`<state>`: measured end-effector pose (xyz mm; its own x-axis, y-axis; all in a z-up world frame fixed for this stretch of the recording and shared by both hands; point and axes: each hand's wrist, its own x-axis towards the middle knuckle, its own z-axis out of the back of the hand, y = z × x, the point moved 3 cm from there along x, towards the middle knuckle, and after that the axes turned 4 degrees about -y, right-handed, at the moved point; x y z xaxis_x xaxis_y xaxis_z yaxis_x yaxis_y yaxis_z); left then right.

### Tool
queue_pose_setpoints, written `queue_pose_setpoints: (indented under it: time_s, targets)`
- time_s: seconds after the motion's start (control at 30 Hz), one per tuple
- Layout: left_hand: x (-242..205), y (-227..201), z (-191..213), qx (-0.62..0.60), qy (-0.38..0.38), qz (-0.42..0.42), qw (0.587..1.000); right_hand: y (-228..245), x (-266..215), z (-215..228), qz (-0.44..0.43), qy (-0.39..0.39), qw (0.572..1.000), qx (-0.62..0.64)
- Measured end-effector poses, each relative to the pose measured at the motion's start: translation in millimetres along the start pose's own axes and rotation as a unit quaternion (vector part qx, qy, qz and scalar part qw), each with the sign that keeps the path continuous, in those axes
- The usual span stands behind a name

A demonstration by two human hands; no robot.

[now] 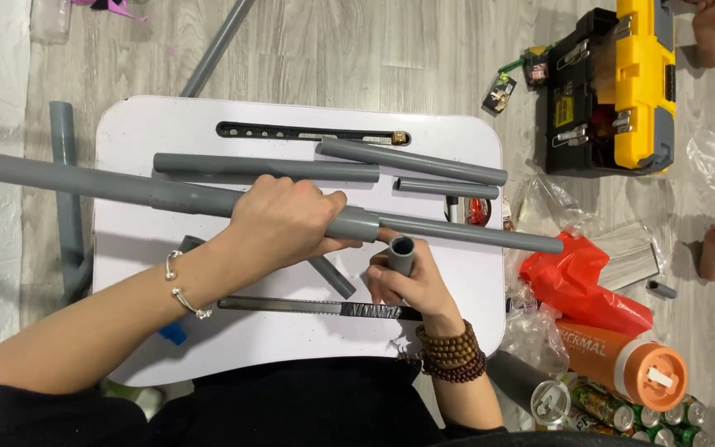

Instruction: The person connects various lengths of grey PVC pipe together by inserting them into T-junction connectors by hand.

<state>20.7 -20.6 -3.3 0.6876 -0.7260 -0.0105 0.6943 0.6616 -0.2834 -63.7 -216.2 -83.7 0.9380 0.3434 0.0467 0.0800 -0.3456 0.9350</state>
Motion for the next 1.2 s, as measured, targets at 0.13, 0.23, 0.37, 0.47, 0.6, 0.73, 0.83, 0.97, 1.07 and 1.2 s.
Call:
queue_pose_setpoints:
  time_s: [0.13,0.23,0.37,0.47,0.6,0.73,0.83,0.97,1.07,1.2]
  targets:
    - [-2,0,0,-0.001,0.002,0.004,1.000,-7,-3,8,-0.001,-0.008,1.000,-0.004]
    - [-1,0,-1,-0.003,-0.005,-0.002,1.000,-7,1,2,0.024,-0.008,0.999,0.030]
    - [2,3,-2,-0.001,-0.003,-0.004,1.000,-3,9,-11,0.001,0.012,0.999,0.038]
    - [-1,4,-6,0.005,-0.008,-0.007,1.000,4,12,-16,0.009,-0.027,1.000,0.001]
    - [-6,2,0,0.013,-0.030,-0.014,0.999,30,13,-14,0.020,-0.124,0.992,-0.029]
    - [3,7,0,0.000,-0.016,0.008,1.000,41,5,-11,0.015,-0.157,0.985,-0.063]
    - [4,8,0,-0.008,-0.011,0.010,1.000,56,-2,-16,-0.026,-0.169,0.975,-0.140]
    - [5,8,2,0.004,0.012,0.014,1.000,61,-1,-16,-0.142,-0.107,0.896,-0.406]
    - [5,6,-1,-0.004,0.036,0.025,0.999,56,-6,-18,-0.226,-0.044,0.831,-0.505]
    - [4,6,2,0.007,0.035,0.030,0.999,65,-5,-20,-0.231,0.005,0.832,-0.505]
